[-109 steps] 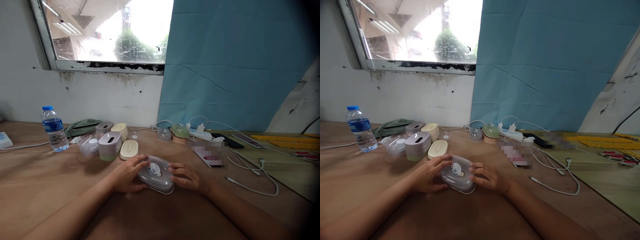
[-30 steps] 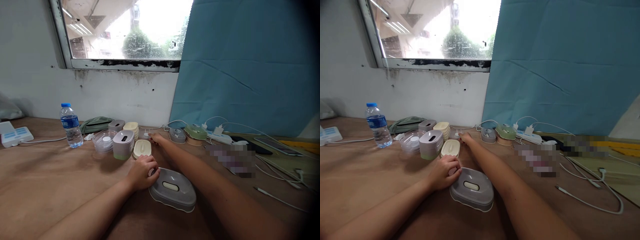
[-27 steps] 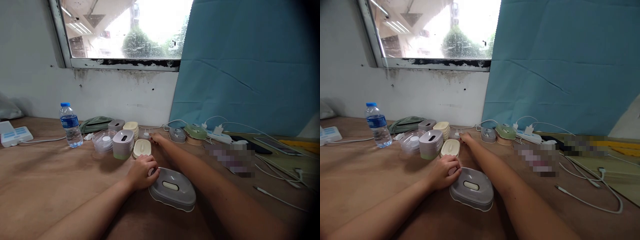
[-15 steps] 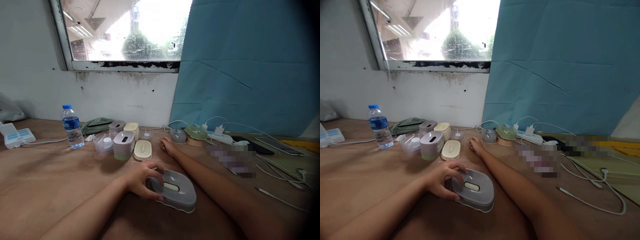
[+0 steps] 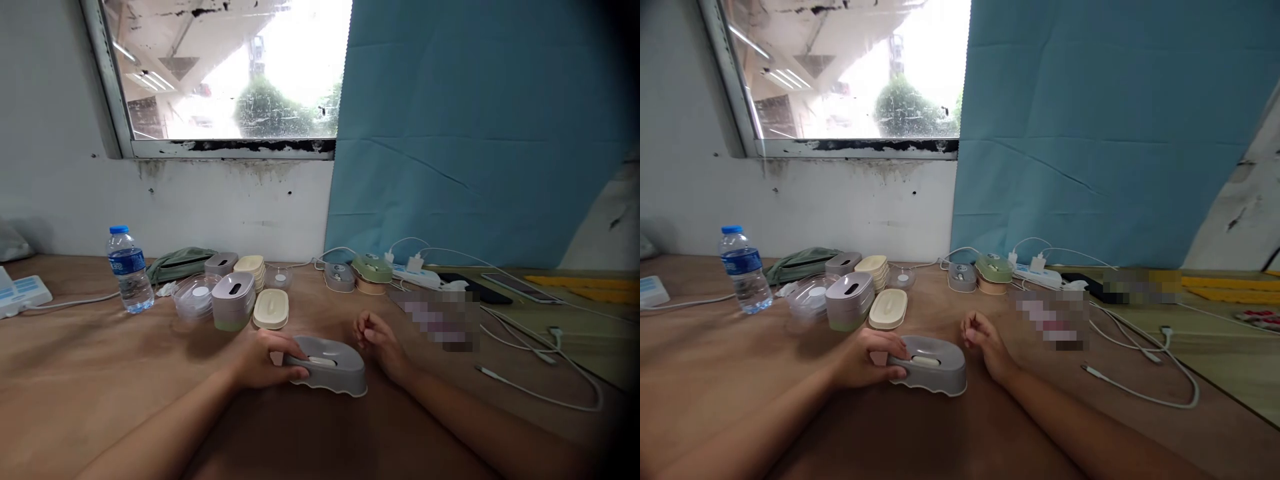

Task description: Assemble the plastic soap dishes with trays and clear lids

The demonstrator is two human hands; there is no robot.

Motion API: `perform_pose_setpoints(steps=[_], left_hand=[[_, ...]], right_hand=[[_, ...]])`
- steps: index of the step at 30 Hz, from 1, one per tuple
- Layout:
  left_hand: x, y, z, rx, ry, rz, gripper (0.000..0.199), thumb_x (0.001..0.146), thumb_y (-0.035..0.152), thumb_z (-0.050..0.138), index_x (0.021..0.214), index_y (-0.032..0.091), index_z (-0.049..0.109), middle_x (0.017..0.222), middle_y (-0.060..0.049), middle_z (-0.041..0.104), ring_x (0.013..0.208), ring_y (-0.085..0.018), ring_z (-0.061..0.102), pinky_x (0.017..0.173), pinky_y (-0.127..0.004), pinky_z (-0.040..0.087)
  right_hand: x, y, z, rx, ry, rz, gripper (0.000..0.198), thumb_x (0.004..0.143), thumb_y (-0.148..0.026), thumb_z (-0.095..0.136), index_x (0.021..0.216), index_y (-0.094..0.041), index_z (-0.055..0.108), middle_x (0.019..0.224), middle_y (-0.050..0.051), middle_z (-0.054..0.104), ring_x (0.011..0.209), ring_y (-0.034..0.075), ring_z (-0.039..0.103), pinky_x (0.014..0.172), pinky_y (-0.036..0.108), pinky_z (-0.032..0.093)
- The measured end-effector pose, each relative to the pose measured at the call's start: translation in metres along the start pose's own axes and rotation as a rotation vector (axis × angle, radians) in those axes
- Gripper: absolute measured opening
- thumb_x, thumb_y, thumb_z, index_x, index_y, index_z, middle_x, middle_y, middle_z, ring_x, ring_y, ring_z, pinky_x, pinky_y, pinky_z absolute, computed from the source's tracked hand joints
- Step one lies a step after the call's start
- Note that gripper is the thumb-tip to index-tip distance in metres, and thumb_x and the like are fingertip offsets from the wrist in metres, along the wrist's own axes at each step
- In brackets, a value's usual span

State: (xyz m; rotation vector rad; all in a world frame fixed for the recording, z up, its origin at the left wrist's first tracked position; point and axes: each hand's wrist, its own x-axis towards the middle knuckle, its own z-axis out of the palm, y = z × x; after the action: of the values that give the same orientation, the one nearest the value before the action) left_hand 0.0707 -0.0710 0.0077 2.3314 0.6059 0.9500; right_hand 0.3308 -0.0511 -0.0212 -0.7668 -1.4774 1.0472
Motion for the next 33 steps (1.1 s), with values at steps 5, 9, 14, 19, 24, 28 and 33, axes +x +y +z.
perform_pose_setpoints(steps=[5, 9, 14, 19, 24, 28, 33], left_hand=[[0.004, 0.004, 0.003, -0.019, 0.209, -0.175, 0.024, 0.072, 0.036, 0.061, 0.075, 0.013, 0.066, 0.066, -0.005, 0.065, 0.059, -0.013, 0.055, 0.056, -0.023, 0.043], [0.007, 0.006, 0.008, -0.259, 0.265, -0.293, 0.027, 0.069, 0.038, 0.063, 0.069, 0.011, 0.064, 0.06, -0.003, 0.061, 0.053, -0.01, 0.05, 0.049, -0.02, 0.039], [0.01, 0.009, 0.012, -0.46, 0.342, -0.403, 0.029, 0.063, 0.039, 0.068, 0.067, 0.011, 0.064, 0.06, -0.002, 0.062, 0.055, -0.01, 0.052, 0.052, -0.021, 0.041], [0.01, 0.007, 0.017, -0.546, 0.423, -0.433, 0.029, 0.058, 0.038, 0.072, 0.062, 0.011, 0.063, 0.055, -0.001, 0.06, 0.052, -0.01, 0.052, 0.05, -0.02, 0.04], [0.009, -0.008, 0.017, -0.666, 0.546, -0.442, 0.025, 0.062, 0.035, 0.071, 0.064, 0.012, 0.062, 0.057, 0.001, 0.059, 0.054, -0.008, 0.051, 0.052, -0.018, 0.039], [0.008, -0.012, 0.014, -0.687, 0.54, -0.428, 0.025, 0.062, 0.035, 0.07, 0.067, 0.011, 0.062, 0.059, 0.0, 0.059, 0.055, -0.008, 0.051, 0.053, -0.019, 0.04], [0.007, -0.004, 0.013, -0.602, 0.525, -0.39, 0.026, 0.062, 0.036, 0.07, 0.066, 0.011, 0.062, 0.056, 0.001, 0.057, 0.052, -0.008, 0.049, 0.048, -0.018, 0.038]], right_hand=[[-0.024, -0.018, 0.008, -0.223, -0.206, -0.163, 0.065, 0.058, -0.057, 0.065, 0.111, -0.025, 0.042, 0.113, 0.009, 0.045, 0.108, 0.026, 0.044, 0.092, 0.039, 0.037], [-0.024, -0.017, 0.024, -0.139, -0.141, 0.13, 0.069, 0.063, -0.058, 0.061, 0.119, -0.026, 0.035, 0.12, 0.011, 0.044, 0.113, 0.027, 0.043, 0.092, 0.041, 0.039], [-0.021, -0.014, 0.032, 0.116, -0.051, 0.316, 0.056, 0.063, -0.045, 0.067, 0.11, -0.026, 0.044, 0.112, 0.007, 0.05, 0.101, 0.024, 0.052, 0.087, 0.04, 0.044], [-0.019, -0.014, 0.028, 0.165, -0.055, 0.309, 0.06, 0.057, -0.039, 0.073, 0.11, -0.026, 0.046, 0.115, 0.007, 0.048, 0.106, 0.027, 0.049, 0.09, 0.042, 0.04], [-0.017, -0.01, 0.022, 0.161, -0.275, 0.15, 0.086, 0.049, -0.042, 0.077, 0.121, -0.027, 0.032, 0.127, 0.01, 0.04, 0.118, 0.028, 0.038, 0.098, 0.043, 0.03], [-0.018, -0.009, 0.018, 0.076, -0.45, 0.042, 0.108, 0.049, -0.036, 0.078, 0.132, -0.026, 0.009, 0.137, 0.013, 0.025, 0.126, 0.025, 0.028, 0.103, 0.042, 0.021], [-0.019, -0.006, 0.015, -0.02, -0.497, 0.024, 0.121, 0.045, -0.027, 0.081, 0.133, -0.027, -0.002, 0.135, 0.012, 0.028, 0.123, 0.024, 0.033, 0.103, 0.043, 0.023]])
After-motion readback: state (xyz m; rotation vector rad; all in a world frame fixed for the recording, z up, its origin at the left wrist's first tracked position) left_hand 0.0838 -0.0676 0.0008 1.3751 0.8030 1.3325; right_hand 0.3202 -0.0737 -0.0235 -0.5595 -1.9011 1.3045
